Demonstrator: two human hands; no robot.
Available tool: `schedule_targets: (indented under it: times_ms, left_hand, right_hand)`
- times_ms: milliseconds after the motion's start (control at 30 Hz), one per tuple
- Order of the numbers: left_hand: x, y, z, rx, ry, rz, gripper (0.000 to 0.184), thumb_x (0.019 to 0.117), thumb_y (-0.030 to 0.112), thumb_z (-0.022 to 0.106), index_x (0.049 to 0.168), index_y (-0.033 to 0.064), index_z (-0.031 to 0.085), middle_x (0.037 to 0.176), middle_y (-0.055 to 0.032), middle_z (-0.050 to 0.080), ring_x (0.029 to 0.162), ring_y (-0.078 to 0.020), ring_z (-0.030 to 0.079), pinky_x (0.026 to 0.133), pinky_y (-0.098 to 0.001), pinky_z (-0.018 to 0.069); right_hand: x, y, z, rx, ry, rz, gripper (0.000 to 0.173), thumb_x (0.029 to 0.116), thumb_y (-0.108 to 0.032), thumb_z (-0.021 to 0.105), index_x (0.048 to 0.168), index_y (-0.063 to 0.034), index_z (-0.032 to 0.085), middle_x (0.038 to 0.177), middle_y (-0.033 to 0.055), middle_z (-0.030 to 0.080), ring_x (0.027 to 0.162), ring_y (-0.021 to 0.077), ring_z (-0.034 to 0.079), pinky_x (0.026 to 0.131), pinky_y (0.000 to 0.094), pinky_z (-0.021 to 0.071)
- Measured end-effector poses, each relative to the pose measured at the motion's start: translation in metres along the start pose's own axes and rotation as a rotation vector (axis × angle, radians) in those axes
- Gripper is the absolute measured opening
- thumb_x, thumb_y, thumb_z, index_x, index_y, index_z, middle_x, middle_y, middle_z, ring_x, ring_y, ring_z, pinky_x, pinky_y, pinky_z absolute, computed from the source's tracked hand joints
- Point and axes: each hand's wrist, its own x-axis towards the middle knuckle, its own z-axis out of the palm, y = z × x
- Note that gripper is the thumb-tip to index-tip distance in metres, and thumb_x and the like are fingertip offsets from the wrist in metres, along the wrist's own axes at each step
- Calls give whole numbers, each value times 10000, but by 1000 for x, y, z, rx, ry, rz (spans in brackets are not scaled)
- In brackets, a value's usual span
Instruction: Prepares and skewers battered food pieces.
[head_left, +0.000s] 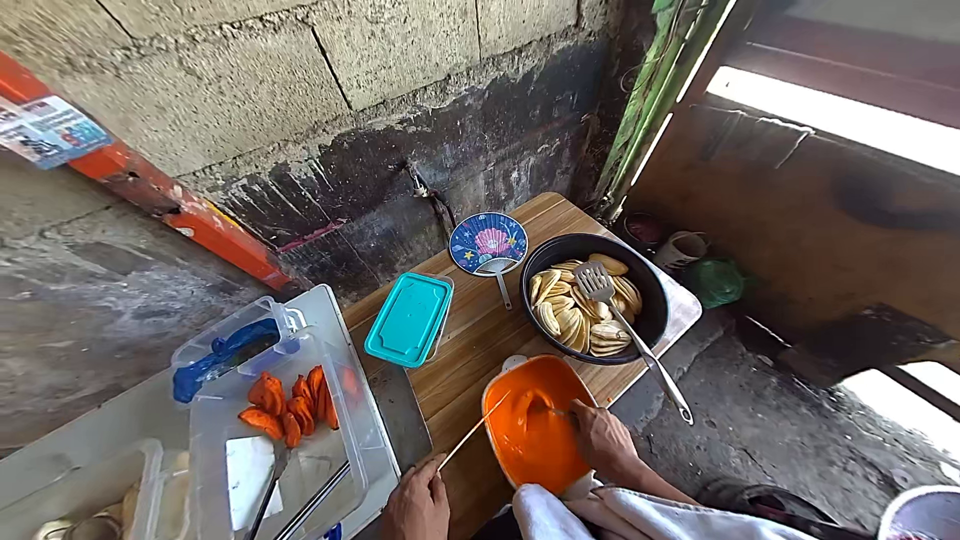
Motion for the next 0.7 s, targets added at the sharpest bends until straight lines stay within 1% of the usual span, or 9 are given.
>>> schedule_targets:
  times_ms: [67, 133, 233, 333, 433, 500, 567, 633, 700]
  left_hand:
    - [-2, 0, -1, 8, 3, -28, 356, 1028, 165, 512, 1317, 158, 721, 1158, -149, 743, 1105, -321, 698, 988, -499, 527]
    - [-3, -2, -2, 22, -8, -41, 361, 1030, 168, 508, 1324, 172, 717, 1164, -143, 742, 1111, -316, 697, 985, -494, 531]
    - [-2, -3, 0, 14, 6, -39, 361, 1029, 167, 507, 1322, 165, 719, 1150, -152, 742, 1095, -322, 700, 975, -496, 533]
    - [-5, -7, 3, 16, 7, -34, 359, 1027, 164, 509, 1316, 160, 721, 1160, -149, 742, 1102, -321, 700, 984, -500, 532]
    - [-7, -6, 5, 16, -1, -15, 361, 1024, 157, 507, 1313, 153, 723, 1164, -160, 740, 1106, -336, 697, 983, -510, 527]
    - [-9, -7, 3, 12, 10, -17, 362, 1026, 160, 506, 1315, 154, 723, 1154, -162, 742, 1104, -331, 698, 987, -502, 526]
    - [-9, -10, 2, 2, 25, -26, 360, 1027, 159, 504, 1310, 152, 726, 1149, -164, 740, 1100, -328, 697, 989, -499, 524]
    - [-8, -13, 6, -3, 21, -28, 356, 1027, 154, 504, 1305, 145, 727, 1152, -170, 738, 1102, -333, 696, 989, -502, 524]
    - [-7, -13, 8, 5, 5, -20, 357, 1025, 157, 506, 1304, 145, 728, 1160, -171, 736, 1109, -331, 694, 992, -497, 525]
  right_hand:
    - [4, -3, 1, -16, -29, -46, 340, 1095, -363, 411, 1221, -135, 630, 1122, 175, 715, 1097, 370, 699, 876, 578, 561]
    - [6, -7, -2, -20, -55, -47, 327, 1071, -341, 459, 1192, -115, 661, 1136, 179, 713, 1114, 370, 689, 891, 582, 555]
    - [6, -24, -16, 2, 26, 16, 348, 1093, -353, 394, 1235, -140, 629, 1152, 165, 715, 1129, 358, 694, 901, 562, 561]
    - [9, -45, -17, -2, -9, -58, 360, 1091, -364, 403, 1211, -117, 637, 1134, 176, 712, 1117, 365, 693, 900, 573, 556]
    - [18, -49, -18, 53, -17, 38, 344, 1064, -339, 447, 1205, -108, 659, 1198, 172, 705, 1159, 347, 683, 918, 569, 558]
    - [16, -49, -25, 88, 17, 128, 357, 1061, -320, 439, 1239, -101, 659, 1244, 174, 696, 1191, 341, 673, 942, 563, 552]
    - [10, -53, -30, 72, 30, 100, 369, 1083, -338, 402, 1251, -114, 642, 1225, 169, 701, 1179, 342, 679, 933, 556, 556]
    - [10, -53, -27, 43, 4, 11, 362, 1086, -355, 411, 1222, -115, 646, 1174, 171, 709, 1146, 351, 686, 912, 566, 557]
    - [16, -48, -25, 31, -1, 36, 351, 1068, -339, 440, 1207, -105, 662, 1198, 171, 705, 1167, 347, 679, 926, 567, 555]
